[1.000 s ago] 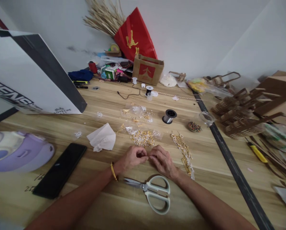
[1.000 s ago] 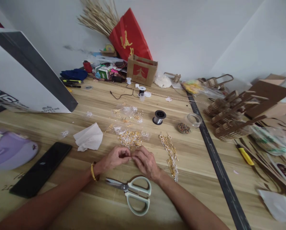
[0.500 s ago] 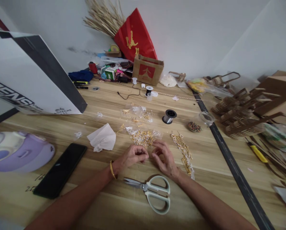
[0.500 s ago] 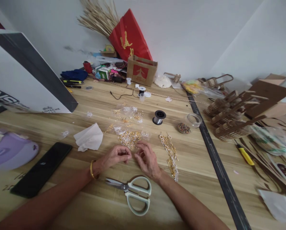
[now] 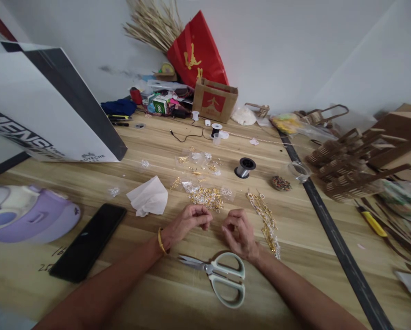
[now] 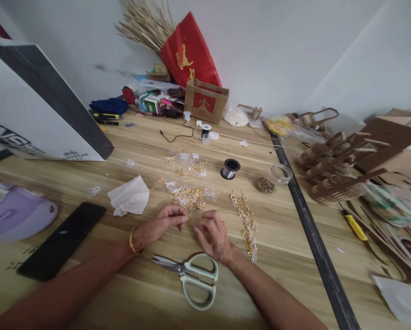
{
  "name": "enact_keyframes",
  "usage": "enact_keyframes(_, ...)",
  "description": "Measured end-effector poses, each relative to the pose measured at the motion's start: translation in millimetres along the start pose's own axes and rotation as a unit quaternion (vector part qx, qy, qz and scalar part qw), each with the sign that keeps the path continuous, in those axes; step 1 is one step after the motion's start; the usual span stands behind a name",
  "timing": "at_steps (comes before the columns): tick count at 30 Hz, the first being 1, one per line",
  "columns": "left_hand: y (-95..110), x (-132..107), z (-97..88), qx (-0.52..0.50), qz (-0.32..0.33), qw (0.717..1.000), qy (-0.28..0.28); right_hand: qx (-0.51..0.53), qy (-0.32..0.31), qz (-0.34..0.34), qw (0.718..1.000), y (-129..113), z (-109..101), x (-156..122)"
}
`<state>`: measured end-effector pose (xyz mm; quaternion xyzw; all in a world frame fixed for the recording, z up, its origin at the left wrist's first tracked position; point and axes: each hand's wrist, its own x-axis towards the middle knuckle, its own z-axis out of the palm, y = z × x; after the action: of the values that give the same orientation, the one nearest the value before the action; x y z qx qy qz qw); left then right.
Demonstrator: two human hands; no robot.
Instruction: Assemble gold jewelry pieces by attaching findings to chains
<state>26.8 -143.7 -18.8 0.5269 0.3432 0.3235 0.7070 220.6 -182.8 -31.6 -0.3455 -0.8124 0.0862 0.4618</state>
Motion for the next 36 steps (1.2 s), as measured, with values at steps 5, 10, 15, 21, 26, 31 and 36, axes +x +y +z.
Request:
enact_keyframes(5,0,1,0.3,-0.017,0.019,0.998,0.049,-0.042,-0.141,-0.085,0.985,1,1,-2)
enact_keyframes(10,0,0,1.0,-0.028,0.023,0.998,0.045,0.001,-0.145,0.024,0.989,6,4,4)
enact_keyframes(15,2,-1,3.4,-0.002,0.008,0.999,0.031,0.049,-0.087,0.062,0.993,10,5,4)
enact_keyframes(21,0,0,5.1,0.021,-0.008,0.999,0.024,0.074,-0.072,0.073,0.992,8,5,4)
enact_keyframes(26,-5,1,6.2,0.055,-0.014,0.998,0.015,0.094,-0.097,0.076,0.988,6,4,8)
enact_keyframes(31,-4,0,8.0,0.09,-0.01,0.996,0.017,0.087,-0.107,0.077,0.988,7,5,7)
enact_keyframes(36,-2,-1,8.5,0.114,-0.003,0.993,0.017,0.072,-0.114,0.084,0.987,8,7,4)
